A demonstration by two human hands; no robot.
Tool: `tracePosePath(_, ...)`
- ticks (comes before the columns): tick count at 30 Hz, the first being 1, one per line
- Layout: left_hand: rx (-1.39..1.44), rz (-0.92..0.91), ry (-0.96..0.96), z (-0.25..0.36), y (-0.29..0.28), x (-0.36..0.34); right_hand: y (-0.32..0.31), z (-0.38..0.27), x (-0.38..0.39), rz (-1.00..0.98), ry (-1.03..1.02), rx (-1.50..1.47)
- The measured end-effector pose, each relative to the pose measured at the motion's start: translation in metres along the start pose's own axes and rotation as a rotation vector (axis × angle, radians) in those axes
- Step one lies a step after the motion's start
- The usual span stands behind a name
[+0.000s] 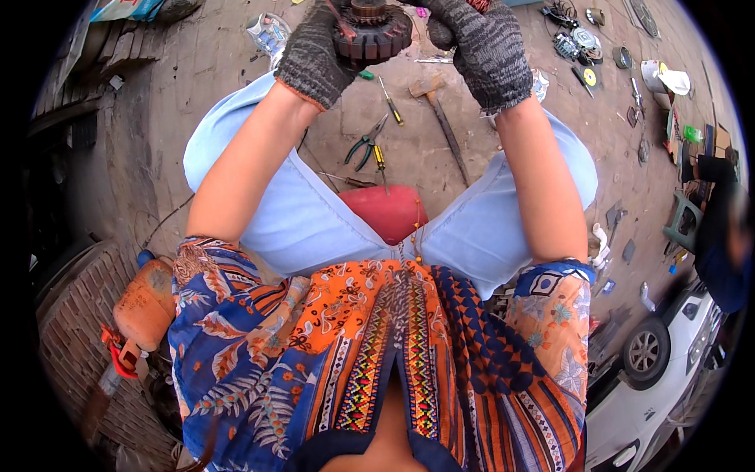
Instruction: The person sits on the ground and winds copper wire around a motor stator by hand. They use a screwdriver to push the wire into the stator slots and pliers to cut the wire, repeating the process across multiple slots.
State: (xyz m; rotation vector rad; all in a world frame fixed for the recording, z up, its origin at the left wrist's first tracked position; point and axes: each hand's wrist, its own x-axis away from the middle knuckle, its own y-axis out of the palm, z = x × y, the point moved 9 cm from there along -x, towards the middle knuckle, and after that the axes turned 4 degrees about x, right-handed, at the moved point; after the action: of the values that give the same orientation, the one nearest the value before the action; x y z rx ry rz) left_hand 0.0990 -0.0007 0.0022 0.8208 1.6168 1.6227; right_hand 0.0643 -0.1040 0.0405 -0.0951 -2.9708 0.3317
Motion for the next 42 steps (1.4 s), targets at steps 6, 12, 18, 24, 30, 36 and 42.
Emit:
tracePosePath(6,-0.237,0.513,0.244,0.063,-0.019,0.04,0.037,0.011,0.002,-0.276,-0.079,0.215)
tracePosePath(12,-0.252,0.606,0.194,0.086,-0.037,0.069,0.059,0.093,0.003,-0.426,0.298,0.296)
tracePosePath(18,-0.292,0.657,0.205,0.098,-0.091,0.093,0.081,0.148,0.015,-0.557,0.344,-0.183)
tracePosePath(24,-0.427,1.114,0.205,0.084,-0.133,0.13,0.092,0.368,0.037,0.554,0.84,-1.283)
tracePosePath(30,-0.518,1.206,0.1,0.077,-0.166,0.143,0.221,0.385,0.107,0.461,0.926,-1.721)
tracePosePath(36,-0.674,1.26,-0.146,0.032,-0.228,0.159,0.217,0.425,0.142,0.398,1.212,-0.788)
tracePosePath(42,-0.738,1.352,-0.223,0.023,-0.279,0.207,0.167,0.375,0.137,0.428,1.171,0.314)
